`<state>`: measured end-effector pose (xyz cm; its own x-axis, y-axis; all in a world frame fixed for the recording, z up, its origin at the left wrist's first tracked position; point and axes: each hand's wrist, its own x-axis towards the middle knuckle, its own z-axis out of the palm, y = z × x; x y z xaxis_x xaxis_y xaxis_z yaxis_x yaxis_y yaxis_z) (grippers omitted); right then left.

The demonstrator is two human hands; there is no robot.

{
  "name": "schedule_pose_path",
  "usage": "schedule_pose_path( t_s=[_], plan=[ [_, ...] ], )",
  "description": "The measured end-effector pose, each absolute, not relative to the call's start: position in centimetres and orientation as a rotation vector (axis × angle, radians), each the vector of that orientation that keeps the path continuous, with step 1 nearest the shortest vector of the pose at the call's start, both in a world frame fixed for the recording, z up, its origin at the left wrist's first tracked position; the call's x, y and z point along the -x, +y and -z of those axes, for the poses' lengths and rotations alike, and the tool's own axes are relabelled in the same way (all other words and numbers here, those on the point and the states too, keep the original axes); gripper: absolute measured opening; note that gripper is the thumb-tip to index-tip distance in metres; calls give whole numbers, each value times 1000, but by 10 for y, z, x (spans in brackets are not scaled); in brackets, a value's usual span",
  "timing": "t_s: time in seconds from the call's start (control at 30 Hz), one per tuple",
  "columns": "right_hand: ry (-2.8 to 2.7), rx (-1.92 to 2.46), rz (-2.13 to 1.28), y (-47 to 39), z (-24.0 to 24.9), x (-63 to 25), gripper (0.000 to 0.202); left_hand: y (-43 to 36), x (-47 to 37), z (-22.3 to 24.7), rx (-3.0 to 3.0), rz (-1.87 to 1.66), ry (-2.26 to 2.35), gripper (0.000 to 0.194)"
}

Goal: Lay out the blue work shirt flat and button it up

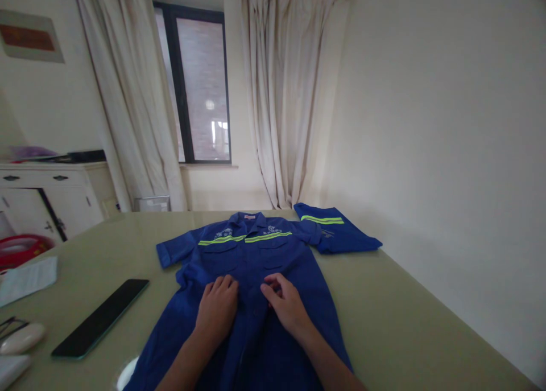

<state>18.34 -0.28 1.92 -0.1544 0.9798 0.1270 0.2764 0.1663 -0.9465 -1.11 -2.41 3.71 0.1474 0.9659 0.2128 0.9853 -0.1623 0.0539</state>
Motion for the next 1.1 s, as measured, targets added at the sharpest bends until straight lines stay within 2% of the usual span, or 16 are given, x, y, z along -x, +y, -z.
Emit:
schedule_pose_path(
  t_s=[0.1,0.2,0.27,0.37,0.53,0.7,0.77,0.93,1.1],
  plan=[
    [-1733,1287,-938,-10,-21,-180,48,-23,-1,-33,2663,512,-1858,41],
    [-1833,1292,-882,-12,-20,-182,55,-22,-6,-28,2860,657,-1836,52],
    [-1862,1307,-864,-11,-20,-185,58,-22,-5,-27,2793,699,-1908,45],
    [-1904,1349,-820,-11,-23,-187,46,-20,-2,-26,2605,649,-1999,21],
    [-1912,1483,-720,-17,-32,-183,17,-21,-5,-25,2598,655,-1953,31],
    [-1904,1644,-657,-20,-34,-184,46,-23,-8,-24,2881,746,-1825,42],
    [-1937,1689,-644,-20,-34,-184,42,-21,-8,-24,2864,783,-1880,44],
    [-1977,1643,-652,-20,-34,-183,17,-19,-10,-25,2794,747,-1920,19],
    [-1842,1510,-627,-13,-26,-184,17,-21,-12,-28,2807,667,-1875,23]
  ],
)
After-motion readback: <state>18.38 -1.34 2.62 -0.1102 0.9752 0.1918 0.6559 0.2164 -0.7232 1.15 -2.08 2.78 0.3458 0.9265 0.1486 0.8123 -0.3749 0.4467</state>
